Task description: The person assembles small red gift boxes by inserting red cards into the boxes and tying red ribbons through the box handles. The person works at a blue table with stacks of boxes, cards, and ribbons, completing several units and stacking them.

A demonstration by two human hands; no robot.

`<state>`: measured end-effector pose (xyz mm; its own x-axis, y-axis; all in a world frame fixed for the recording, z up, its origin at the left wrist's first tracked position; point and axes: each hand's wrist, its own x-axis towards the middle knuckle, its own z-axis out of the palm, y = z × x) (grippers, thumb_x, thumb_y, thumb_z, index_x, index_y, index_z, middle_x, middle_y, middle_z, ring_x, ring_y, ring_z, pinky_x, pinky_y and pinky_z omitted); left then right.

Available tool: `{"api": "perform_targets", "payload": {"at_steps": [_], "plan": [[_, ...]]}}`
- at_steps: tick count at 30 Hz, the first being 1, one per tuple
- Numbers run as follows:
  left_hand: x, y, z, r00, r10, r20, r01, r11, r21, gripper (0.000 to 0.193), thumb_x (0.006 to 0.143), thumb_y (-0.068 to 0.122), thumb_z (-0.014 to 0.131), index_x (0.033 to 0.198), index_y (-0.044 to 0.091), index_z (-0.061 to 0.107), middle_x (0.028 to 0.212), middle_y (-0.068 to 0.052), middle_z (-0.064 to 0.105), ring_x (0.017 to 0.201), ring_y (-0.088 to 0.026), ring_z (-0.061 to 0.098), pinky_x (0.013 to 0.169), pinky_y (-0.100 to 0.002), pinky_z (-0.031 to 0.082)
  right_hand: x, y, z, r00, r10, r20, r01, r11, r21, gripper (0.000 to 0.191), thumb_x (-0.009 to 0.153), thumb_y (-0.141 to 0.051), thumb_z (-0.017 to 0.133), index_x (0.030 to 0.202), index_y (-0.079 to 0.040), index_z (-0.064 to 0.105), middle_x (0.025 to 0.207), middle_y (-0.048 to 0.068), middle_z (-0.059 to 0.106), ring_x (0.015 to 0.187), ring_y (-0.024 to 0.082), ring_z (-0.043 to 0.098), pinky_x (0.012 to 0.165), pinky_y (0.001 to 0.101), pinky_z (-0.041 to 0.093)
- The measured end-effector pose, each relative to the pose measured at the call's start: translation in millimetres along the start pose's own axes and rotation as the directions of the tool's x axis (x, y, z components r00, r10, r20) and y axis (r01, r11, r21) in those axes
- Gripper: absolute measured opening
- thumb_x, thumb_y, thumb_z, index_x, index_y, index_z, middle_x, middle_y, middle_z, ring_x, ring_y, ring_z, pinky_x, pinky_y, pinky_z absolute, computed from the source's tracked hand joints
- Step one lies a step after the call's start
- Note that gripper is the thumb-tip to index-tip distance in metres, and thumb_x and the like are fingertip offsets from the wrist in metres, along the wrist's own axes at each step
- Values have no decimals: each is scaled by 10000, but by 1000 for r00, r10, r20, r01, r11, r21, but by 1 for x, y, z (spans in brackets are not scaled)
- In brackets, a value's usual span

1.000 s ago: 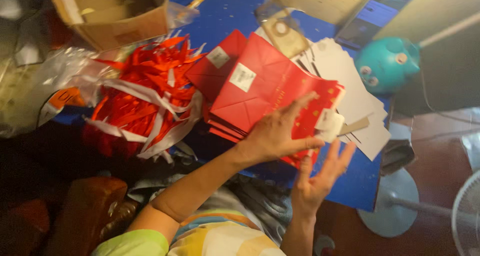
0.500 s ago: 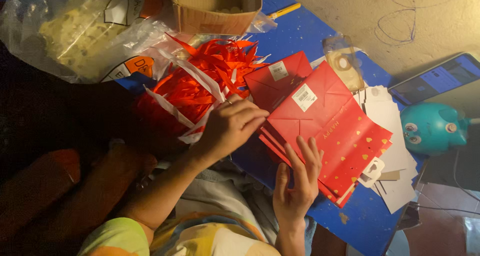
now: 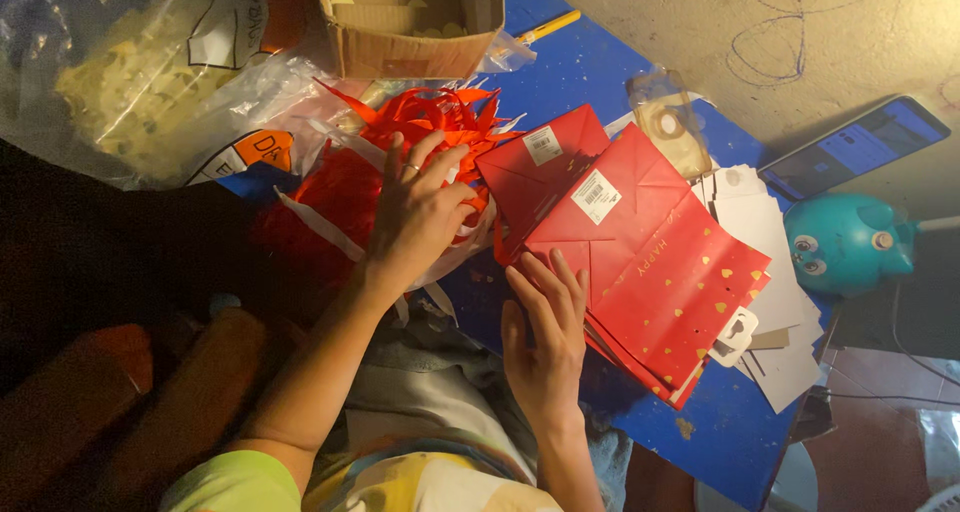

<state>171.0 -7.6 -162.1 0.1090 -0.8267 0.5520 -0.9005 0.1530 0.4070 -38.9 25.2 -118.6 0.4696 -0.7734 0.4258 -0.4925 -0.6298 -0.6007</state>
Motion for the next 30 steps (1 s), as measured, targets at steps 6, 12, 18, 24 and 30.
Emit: {"api": "perform_targets", "payload": {"at_steps": [6, 12, 18, 24, 30], "plan": [[3, 45, -28, 997, -68, 27, 73, 891, -448, 168, 859, 134, 862, 949, 56, 744, 949, -38, 719, 943, -238, 661, 976, -399, 512, -2, 9, 5, 999, 33, 8, -33, 994, 105, 386, 983, -39, 624, 1369, -42, 611, 1323, 80, 692, 1436, 333, 532, 1278, 546, 293], [-10, 111, -47, 992, 100, 71, -56, 881, -469, 218, 774, 64, 813, 976, 82, 732, 849, -44, 670, 860, -260, 654, 802, -413, 501, -31, 24, -9, 914, 392, 103, -287, 446, 848, 423, 1099, -246, 482, 1421, 16, 568, 1363, 125, 641, 1232, 198, 610, 1089, 350, 465], [-16, 142, -29, 968, 184, 170, -42, 788, -615, 295, 782, 89, 810, 1049, 63, 689, 871, -89, 643, 852, -292, 642, 808, -424, 514, -50, 36, -34, 831, 547, 100, -137, 28, 990, 470, 1082, -189, 564, 1475, 58, 489, 1293, 164, 643, 1155, 206, 641, 986, 347, 509], [-22, 155, -10, 944, 295, 148, -101, 685, -722, 363, 837, 204, 800, 1091, 1, 639, 956, -157, 642, 908, -357, 644, 812, -422, 513, -63, 45, -49, 779, 627, 1, -41, 49, 998, 464, 1039, -119, 606, 1465, 12, 475, 1226, 172, 680, 1098, 244, 675, 957, 408, 525], [-26, 165, -6, 939, 216, 269, 50, 688, -724, 134, 929, 149, 743, 978, 29, 707, 817, -128, 641, 769, -317, 661, 704, -395, 524, -71, 55, -58, 785, 619, -38, -20, 85, 996, 440, 1053, -138, 603, 1457, 0, 496, 1200, 175, 687, 1123, 242, 672, 986, 401, 520]]}}
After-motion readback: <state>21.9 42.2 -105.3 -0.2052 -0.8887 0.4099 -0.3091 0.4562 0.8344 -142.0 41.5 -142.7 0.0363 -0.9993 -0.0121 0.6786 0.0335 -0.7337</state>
